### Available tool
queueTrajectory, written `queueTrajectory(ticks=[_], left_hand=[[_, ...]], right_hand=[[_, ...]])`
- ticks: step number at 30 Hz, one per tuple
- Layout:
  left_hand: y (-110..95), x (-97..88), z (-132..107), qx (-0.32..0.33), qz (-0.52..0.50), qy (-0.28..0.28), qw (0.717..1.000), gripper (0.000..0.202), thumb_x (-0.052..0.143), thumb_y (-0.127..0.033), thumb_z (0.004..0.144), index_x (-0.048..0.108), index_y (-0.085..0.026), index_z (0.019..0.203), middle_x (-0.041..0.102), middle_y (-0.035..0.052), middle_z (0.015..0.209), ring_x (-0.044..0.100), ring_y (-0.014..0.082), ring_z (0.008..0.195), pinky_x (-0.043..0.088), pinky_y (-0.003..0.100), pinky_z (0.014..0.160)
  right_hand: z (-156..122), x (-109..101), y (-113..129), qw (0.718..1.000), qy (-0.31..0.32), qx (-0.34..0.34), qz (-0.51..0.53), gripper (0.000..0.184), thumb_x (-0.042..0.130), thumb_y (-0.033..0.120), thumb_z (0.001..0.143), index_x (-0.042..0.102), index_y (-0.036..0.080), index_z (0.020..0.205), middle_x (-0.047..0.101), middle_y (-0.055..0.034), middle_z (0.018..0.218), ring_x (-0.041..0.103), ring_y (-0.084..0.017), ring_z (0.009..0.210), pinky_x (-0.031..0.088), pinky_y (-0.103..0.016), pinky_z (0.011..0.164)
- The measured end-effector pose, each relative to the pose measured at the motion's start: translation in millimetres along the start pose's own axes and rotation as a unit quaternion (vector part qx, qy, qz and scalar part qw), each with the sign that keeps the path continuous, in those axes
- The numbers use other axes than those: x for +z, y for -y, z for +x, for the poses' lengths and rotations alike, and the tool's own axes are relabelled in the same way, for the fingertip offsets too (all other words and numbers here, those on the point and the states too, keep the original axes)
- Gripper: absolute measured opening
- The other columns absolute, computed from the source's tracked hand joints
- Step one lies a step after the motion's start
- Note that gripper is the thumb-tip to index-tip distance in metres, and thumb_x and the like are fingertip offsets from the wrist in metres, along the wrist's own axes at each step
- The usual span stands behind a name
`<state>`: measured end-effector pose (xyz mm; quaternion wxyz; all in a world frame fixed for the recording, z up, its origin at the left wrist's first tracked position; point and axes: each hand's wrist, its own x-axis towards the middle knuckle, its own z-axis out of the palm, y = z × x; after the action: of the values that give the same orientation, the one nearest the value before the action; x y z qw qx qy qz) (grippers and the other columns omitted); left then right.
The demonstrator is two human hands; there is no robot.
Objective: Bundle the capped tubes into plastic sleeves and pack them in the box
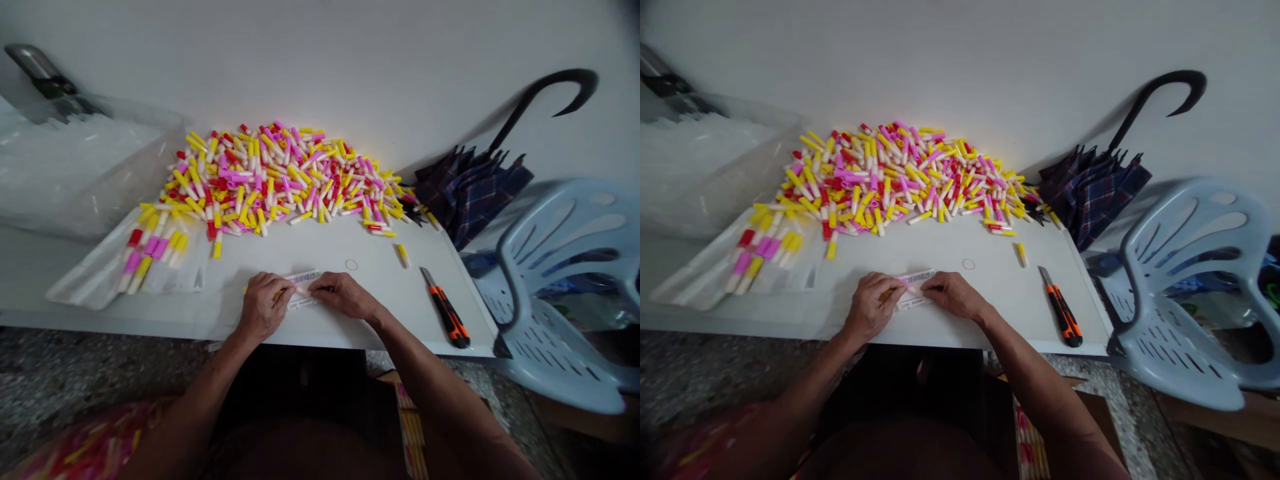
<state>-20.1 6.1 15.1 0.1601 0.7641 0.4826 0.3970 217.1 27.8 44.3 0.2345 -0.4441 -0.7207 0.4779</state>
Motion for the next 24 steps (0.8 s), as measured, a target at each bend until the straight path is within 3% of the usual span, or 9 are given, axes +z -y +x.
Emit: queueTrajectory(ticks=[3, 7, 11, 16, 24], left_hand=[[1.2, 1.0, -0.4, -0.001, 0.001, -0.003, 1.000, 0.016, 0.064, -0.031, 0.100, 0.073, -0.024, 0.090, 0.074, 0.0028, 0.088, 0.063, 0.0227, 0.089, 0.047, 0.043, 0.090], [2.9, 1.7, -1.1, 0.003, 0.003, -0.004, 1.000, 0.015, 0.064, -0.031, 0.100, 0.072, -0.024, 0.090, 0.074, 0.0027, 0.089, 0.064, 0.0227, 0.090, 0.046, 0.043, 0.091], [3.4, 1.8, -1.3, 0.007, 0.006, 0.000, 1.000, 0.016, 0.064, -0.031, 0.100, 0.072, -0.024, 0.089, 0.074, 0.0031, 0.089, 0.064, 0.0229, 0.090, 0.046, 0.042, 0.090], [2.3, 1.8, -0.9, 0.008, 0.021, 0.006, 1.000, 0.018, 0.062, -0.033, 0.100, 0.072, -0.023, 0.088, 0.074, 0.0036, 0.088, 0.064, 0.0237, 0.090, 0.045, 0.043, 0.089], [6.2, -2.5, 0.7, 0.019, 0.054, 0.024, 0.998, 0.018, 0.062, -0.032, 0.100, 0.069, -0.024, 0.087, 0.073, 0.0019, 0.086, 0.062, 0.0233, 0.086, 0.042, 0.043, 0.088]], right_hand=[[-1.1, 5.7, -7.2, 0.996, 0.011, 0.024, 0.085, 0.016, 0.073, 0.033, 0.091, 0.078, 0.022, 0.101, 0.075, -0.0037, 0.098, 0.068, -0.020, 0.089, 0.053, -0.033, 0.082], [-3.6, 14.9, -6.5, 0.983, 0.023, 0.060, 0.172, 0.017, 0.074, 0.031, 0.088, 0.072, 0.020, 0.102, 0.073, -0.0020, 0.089, 0.066, -0.015, 0.075, 0.049, -0.025, 0.062], [-7.7, 13.9, 3.9, 0.954, 0.098, 0.101, 0.265, 0.040, 0.073, 0.031, 0.089, 0.061, 0.023, 0.126, 0.074, -0.0073, 0.114, 0.070, -0.014, 0.070, 0.045, -0.020, 0.046], [-10.2, 11.9, 8.8, 0.928, 0.120, 0.117, 0.333, 0.059, 0.077, 0.029, 0.087, 0.051, 0.025, 0.139, 0.070, -0.0131, 0.130, 0.075, -0.016, 0.076, 0.051, -0.020, 0.048], [-13.3, 19.0, 5.9, 0.918, 0.087, 0.115, 0.368, 0.063, 0.080, 0.027, 0.084, 0.050, 0.025, 0.139, 0.068, -0.0138, 0.133, 0.076, -0.019, 0.083, 0.055, -0.021, 0.051]])
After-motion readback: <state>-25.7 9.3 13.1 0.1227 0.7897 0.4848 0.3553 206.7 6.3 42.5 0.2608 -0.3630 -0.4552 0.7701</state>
